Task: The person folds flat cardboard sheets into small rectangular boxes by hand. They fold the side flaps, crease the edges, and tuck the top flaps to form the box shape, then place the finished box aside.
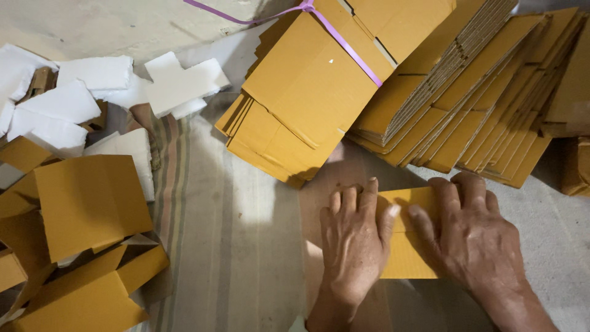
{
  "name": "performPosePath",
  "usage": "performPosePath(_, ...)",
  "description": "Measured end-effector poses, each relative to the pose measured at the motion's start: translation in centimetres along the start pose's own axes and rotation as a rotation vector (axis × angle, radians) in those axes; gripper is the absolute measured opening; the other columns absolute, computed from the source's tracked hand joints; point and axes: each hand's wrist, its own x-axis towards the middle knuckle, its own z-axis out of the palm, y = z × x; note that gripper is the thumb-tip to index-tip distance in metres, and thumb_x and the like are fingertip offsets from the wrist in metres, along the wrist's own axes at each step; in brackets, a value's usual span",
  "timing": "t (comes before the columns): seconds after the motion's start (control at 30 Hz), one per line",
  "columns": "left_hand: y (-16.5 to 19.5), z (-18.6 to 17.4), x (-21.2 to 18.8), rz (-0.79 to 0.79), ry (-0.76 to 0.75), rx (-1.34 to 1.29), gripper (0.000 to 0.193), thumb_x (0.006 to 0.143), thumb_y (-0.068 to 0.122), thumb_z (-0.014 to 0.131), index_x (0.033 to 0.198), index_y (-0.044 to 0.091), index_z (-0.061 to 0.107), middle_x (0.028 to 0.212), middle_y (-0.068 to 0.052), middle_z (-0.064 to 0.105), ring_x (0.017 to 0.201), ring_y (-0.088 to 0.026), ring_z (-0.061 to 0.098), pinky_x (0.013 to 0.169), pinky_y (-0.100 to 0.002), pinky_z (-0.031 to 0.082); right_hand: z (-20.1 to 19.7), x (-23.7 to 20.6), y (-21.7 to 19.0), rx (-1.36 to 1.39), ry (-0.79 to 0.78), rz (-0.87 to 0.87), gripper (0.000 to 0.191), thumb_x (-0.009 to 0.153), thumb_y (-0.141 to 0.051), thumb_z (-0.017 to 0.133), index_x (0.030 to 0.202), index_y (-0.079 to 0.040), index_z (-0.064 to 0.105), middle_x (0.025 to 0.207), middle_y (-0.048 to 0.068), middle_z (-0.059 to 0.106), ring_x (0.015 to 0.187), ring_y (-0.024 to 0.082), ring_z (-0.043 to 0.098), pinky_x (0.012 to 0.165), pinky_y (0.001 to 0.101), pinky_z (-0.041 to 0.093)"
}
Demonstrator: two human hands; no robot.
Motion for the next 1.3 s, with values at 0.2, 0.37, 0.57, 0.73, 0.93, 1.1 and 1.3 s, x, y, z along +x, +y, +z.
performPosePath(0.2, 0.0, 0.1, 0.0, -0.02, -0.004, -0.005, 0.045, 0.105, 0.031, 0.053, 0.14, 0.004, 0.062, 0.119, -0.014, 0.064, 0.117, -0.033, 0.055, 0.092, -0.052, 0.043, 0.0, -0.2, 0.0, 0.141, 0.119, -0.019, 0.039, 0.103, -0.031, 0.047, 0.127, -0.005, 0.064, 0.121, 0.023, 0.061, 0.097, 0.038, 0.072, 0.062, 0.0433, 0.064)
performPosePath(0.37, -0.4, 0.5, -0.2, -0.02, -0.068, -0.005, 0.055, 0.103, 0.039, 0.056, 0.14, -0.002, 0.057, 0.115, -0.02, 0.06, 0.11, -0.034, 0.054, 0.088, -0.053, 0.042, 0.3, -0.1, 0.2, -0.025, 0.071, -0.04, 0.055, 0.099, -0.05, 0.051, 0.129, -0.006, 0.064, 0.115, 0.022, 0.062, 0.094, 0.034, 0.073, 0.057, 0.0393, 0.065)
performPosePath(0.57, -0.5, 1.1, -0.2, -0.012, -0.014, 0.05, 0.046, 0.107, 0.03, 0.05, 0.142, 0.001, 0.058, 0.115, -0.017, 0.061, 0.115, -0.033, 0.054, 0.092, -0.052, 0.043, -0.3, -0.3, -0.3, 0.032, 0.013, -0.005, 0.054, 0.106, -0.046, 0.037, 0.137, -0.008, 0.059, 0.123, 0.023, 0.062, 0.095, 0.034, 0.073, 0.061, 0.0399, 0.065)
performPosePath(0.73, -0.3, 0.9, -0.3, 0.001, 0.035, 0.07, 0.048, 0.102, 0.031, 0.056, 0.138, 0.0, 0.057, 0.117, -0.02, 0.06, 0.115, -0.037, 0.053, 0.088, -0.054, 0.043, -0.1, -0.4, -1.4, -0.367, 0.186, -0.159, 0.072, 0.09, -0.065, 0.033, 0.143, -0.02, 0.052, 0.138, 0.019, 0.057, 0.115, 0.043, 0.063, 0.071, 0.0446, 0.065)
performPosePath(0.93, 0.1, -0.2, 0.0, -0.078, -0.017, 0.0, 0.046, 0.105, 0.026, 0.051, 0.142, -0.001, 0.053, 0.136, -0.024, 0.056, 0.132, -0.041, 0.048, 0.102, -0.058, 0.037, 0.3, -0.3, -0.2, -0.009, -0.024, -0.018, 0.058, 0.098, -0.045, 0.038, 0.151, -0.02, 0.046, 0.151, 0.015, 0.048, 0.125, 0.039, 0.057, 0.095, 0.0501, 0.057)
performPosePath(1.1, 2.8, 1.6, -1.1, 0.083, 0.023, 0.167, 0.062, 0.094, 0.023, 0.055, 0.147, -0.007, 0.043, 0.151, -0.035, 0.039, 0.145, -0.05, 0.029, 0.114, -0.076, 0.002, 0.2, -0.5, -0.3, -0.055, -0.012, -0.022, 0.058, 0.1, -0.043, 0.038, 0.152, -0.018, 0.045, 0.151, 0.017, 0.049, 0.126, 0.037, 0.057, 0.097, 0.0462, 0.056)
performPosePath(1.3, 2.0, 3.5, -1.7, 0.131, -0.046, 0.108, 0.055, 0.103, 0.022, 0.048, 0.152, -0.003, 0.045, 0.157, -0.031, 0.04, 0.152, -0.046, 0.031, 0.126, -0.067, 0.002, -0.2, -0.2, -0.4, -0.069, -0.097, -0.001, 0.063, 0.098, -0.044, 0.038, 0.156, -0.019, 0.045, 0.146, 0.016, 0.05, 0.124, 0.036, 0.057, 0.093, 0.0458, 0.058)
